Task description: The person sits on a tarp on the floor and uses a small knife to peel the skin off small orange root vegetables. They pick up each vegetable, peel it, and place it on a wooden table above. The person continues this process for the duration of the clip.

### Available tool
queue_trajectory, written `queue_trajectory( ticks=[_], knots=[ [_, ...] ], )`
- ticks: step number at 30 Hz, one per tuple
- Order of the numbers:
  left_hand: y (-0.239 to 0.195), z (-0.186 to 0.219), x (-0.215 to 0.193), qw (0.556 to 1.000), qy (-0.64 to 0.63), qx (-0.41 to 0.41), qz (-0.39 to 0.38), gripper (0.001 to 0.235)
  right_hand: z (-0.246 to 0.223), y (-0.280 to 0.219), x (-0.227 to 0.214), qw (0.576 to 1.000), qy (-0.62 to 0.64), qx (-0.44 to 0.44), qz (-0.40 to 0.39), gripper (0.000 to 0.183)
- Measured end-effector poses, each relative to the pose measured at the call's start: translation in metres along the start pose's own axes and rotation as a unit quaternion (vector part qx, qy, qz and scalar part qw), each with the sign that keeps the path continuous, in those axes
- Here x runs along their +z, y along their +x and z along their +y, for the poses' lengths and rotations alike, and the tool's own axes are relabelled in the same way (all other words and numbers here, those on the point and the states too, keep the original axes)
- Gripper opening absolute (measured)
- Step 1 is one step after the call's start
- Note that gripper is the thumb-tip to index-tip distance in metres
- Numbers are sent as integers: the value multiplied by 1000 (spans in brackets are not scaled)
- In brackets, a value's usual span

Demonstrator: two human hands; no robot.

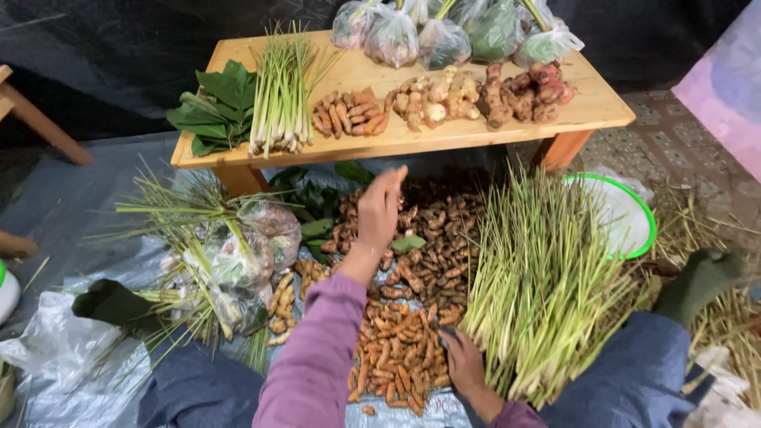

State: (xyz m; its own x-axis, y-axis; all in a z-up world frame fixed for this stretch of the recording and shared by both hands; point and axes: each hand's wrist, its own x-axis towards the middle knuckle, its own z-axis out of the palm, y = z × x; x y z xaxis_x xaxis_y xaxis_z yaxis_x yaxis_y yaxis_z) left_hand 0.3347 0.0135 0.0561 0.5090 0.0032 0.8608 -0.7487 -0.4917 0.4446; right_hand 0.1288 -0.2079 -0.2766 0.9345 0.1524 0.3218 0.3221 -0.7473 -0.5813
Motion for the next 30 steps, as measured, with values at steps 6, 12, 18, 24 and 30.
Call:
queue_trajectory(
  ticks=[6,12,18,24,30],
  knots=[
    [95,-123,65,975,220,-1,-21,31,14,-4,15,994,-71,39,-79,46],
    [141,-205,117,927,366,16,-76,28,-15,6,-4,991,-72,87,-73,41],
    [148,-198,129,792,547,-26,-270,25,-1,6,-1,979,-73,104,-158,51],
    [146,-188,127,797,528,-54,-289,38,9,2,9,987,-81,77,-115,45],
    [146,-178,129,799,537,-38,-269,24,8,-1,10,987,-76,69,-126,49]
  ],
)
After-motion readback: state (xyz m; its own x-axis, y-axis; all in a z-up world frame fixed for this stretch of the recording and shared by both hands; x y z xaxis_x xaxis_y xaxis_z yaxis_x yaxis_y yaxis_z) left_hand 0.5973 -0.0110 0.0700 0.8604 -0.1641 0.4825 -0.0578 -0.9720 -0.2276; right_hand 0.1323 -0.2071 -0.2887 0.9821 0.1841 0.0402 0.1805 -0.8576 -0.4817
